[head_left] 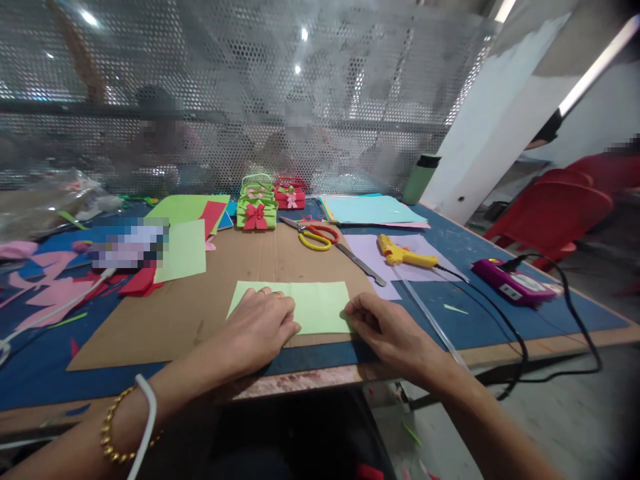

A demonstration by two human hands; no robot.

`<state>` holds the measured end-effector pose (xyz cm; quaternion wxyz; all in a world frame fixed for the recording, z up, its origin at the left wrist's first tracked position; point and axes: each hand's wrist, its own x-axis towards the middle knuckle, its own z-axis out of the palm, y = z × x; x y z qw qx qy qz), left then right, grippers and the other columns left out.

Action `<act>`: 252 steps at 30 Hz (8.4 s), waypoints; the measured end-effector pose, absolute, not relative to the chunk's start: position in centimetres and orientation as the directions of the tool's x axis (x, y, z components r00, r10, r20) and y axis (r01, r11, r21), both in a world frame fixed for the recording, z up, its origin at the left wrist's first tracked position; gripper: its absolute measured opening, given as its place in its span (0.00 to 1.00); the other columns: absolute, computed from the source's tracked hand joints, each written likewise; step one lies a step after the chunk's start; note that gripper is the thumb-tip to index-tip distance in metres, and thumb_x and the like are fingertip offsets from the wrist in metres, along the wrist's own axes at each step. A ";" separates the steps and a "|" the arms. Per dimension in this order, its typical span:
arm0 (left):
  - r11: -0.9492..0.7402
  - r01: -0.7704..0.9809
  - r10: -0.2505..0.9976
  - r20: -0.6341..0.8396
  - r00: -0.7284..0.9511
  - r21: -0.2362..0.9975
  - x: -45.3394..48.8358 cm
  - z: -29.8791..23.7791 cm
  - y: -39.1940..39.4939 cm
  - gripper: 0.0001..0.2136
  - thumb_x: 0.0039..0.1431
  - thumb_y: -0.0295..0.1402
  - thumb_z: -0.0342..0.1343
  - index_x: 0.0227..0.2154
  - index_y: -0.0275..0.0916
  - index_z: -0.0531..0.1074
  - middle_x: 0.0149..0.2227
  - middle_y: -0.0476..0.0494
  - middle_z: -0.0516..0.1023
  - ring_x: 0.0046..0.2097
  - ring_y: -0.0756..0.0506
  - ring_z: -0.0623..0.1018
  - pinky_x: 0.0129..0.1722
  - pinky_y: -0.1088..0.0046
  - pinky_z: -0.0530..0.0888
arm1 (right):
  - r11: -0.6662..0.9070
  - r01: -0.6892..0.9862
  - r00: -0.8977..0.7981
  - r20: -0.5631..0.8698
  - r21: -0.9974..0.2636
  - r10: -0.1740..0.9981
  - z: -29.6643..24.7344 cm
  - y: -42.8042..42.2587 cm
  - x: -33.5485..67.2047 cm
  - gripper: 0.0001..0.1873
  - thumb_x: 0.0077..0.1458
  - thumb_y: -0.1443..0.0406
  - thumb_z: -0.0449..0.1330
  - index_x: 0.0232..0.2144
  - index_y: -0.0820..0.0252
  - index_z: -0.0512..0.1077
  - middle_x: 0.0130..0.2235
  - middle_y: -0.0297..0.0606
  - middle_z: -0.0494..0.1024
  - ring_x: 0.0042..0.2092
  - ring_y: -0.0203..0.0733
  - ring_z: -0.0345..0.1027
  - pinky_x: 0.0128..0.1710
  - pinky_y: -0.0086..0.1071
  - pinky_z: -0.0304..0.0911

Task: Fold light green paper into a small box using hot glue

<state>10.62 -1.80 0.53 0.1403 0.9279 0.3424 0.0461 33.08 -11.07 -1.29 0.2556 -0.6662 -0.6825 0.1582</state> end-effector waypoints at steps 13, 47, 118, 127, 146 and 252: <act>-0.728 0.639 0.654 -0.027 0.756 0.249 10.8 0.7 -2.0 0.14 0.65 0.35 0.50 0.23 0.41 0.60 0.31 0.45 0.74 0.39 0.41 0.70 0.37 0.64 0.60 | 0.068 0.812 0.015 0.139 -0.579 0.990 -1.1 -11.6 32.8 0.05 0.59 0.64 0.53 0.34 0.57 0.69 0.27 0.32 0.70 0.27 0.37 0.60 0.27 0.30 0.55; -0.758 0.615 0.622 -0.042 0.782 0.217 10.7 0.9 -1.9 0.12 0.66 0.35 0.49 0.25 0.40 0.61 0.32 0.45 0.73 0.40 0.40 0.72 0.39 0.64 0.62 | 0.411 0.897 -0.341 0.339 -0.163 0.877 -1.8 -12.6 31.4 0.19 0.63 0.62 0.59 0.55 0.43 0.71 0.41 0.39 0.69 0.42 0.45 0.60 0.43 0.41 0.54; -0.645 0.726 0.752 0.028 0.659 0.237 4.5 0.0 0.0 0.14 0.65 0.41 0.55 0.27 0.41 0.61 0.35 0.47 0.69 0.39 0.42 0.67 0.39 0.66 0.60 | 0.526 0.848 -0.491 0.465 0.063 0.736 -3.6 -11.3 33.1 0.19 0.66 0.52 0.54 0.56 0.44 0.71 0.36 0.37 0.73 0.35 0.40 0.63 0.38 0.37 0.50; -0.587 0.763 0.799 0.046 0.599 0.271 1.9 -0.6 0.4 0.13 0.65 0.39 0.53 0.28 0.41 0.60 0.35 0.47 0.68 0.38 0.42 0.65 0.39 0.65 0.58 | 0.514 0.856 -0.483 0.446 0.059 0.753 -3.9 -11.2 33.4 0.21 0.63 0.54 0.58 0.57 0.43 0.70 0.36 0.37 0.74 0.36 0.41 0.64 0.38 0.36 0.52; -0.613 0.608 0.774 0.231 0.589 0.505 1.0 -0.6 -2.4 0.09 0.66 0.30 0.48 0.42 0.42 0.73 0.43 0.46 0.76 0.46 0.43 0.72 0.48 0.62 0.62 | 0.553 0.833 -0.489 0.512 0.032 0.707 -3.4 -10.8 33.0 0.18 0.65 0.54 0.54 0.53 0.44 0.74 0.33 0.37 0.75 0.32 0.40 0.65 0.35 0.36 0.54; -0.594 0.739 0.505 0.567 0.651 -0.319 4.8 -4.4 -7.9 0.19 0.62 0.19 0.42 0.47 0.26 0.78 0.44 0.26 0.81 0.49 0.38 0.79 0.58 0.51 0.68 | 0.512 0.858 -0.444 0.446 -0.036 0.777 -3.9 -12.4 32.6 0.25 0.63 0.70 0.53 0.61 0.50 0.67 0.38 0.41 0.71 0.38 0.44 0.63 0.40 0.40 0.59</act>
